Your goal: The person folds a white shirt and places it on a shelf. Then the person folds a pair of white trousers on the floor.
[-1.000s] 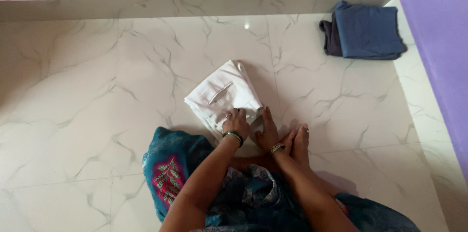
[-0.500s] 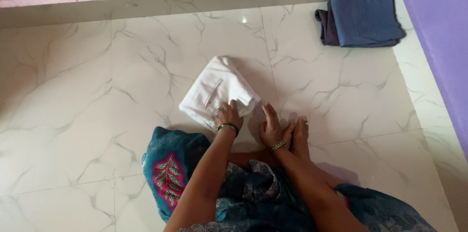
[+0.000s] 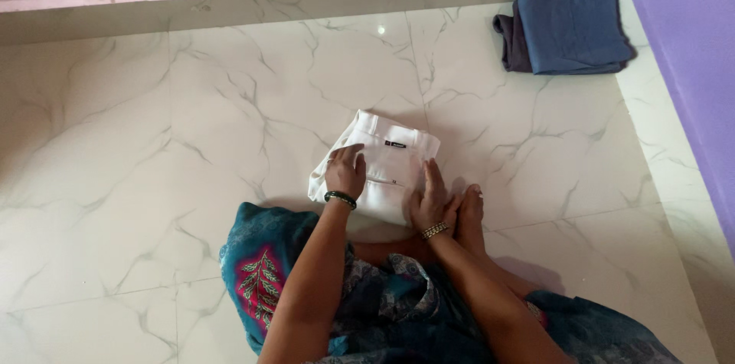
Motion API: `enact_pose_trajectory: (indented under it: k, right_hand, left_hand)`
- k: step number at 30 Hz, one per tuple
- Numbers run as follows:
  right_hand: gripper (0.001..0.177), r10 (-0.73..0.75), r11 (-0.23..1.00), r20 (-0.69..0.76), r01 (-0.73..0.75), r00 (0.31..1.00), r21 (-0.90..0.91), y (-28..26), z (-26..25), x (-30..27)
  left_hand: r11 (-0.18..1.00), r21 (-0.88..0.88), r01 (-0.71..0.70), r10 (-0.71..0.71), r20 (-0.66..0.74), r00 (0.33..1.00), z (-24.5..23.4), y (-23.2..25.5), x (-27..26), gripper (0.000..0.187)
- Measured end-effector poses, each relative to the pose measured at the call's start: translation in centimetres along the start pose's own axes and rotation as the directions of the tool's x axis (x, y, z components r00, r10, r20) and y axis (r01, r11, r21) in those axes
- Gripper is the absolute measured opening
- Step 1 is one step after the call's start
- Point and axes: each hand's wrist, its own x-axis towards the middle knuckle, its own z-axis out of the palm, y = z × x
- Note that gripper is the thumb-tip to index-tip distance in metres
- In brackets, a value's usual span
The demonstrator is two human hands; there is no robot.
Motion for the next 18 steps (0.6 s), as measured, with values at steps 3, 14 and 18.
enact_pose_trajectory:
  k: [3, 14, 18]
  right_hand:
    - [0.068, -0.078, 0.993, -0.017, 0.076, 0.997, -0.091, -0.5, -0.4, 0.0]
    - [0.079, 0.137, 0.9, 0.384, 0.047, 0.913, -0.434, -2.6, 3.0, 3.0]
    - [0.075, 0.307, 0.839, 0.482, 0.006, 0.821, -0.544, -2.4, 3.5, 6.6]
  left_hand:
    - [0.97, 0.231, -0.074, 0.063, 0.054, 0.997, -1.9, 1.3, -0.4, 0.044]
    - [0.926, 0.298, 0.232, -0.329, 0.331, 0.885, -3.5, 5.3, -0.4, 0.067]
    - [0.914, 0.301, 0.273, -0.367, 0.319, 0.874, -4.2, 6.5, -0.5, 0.083]
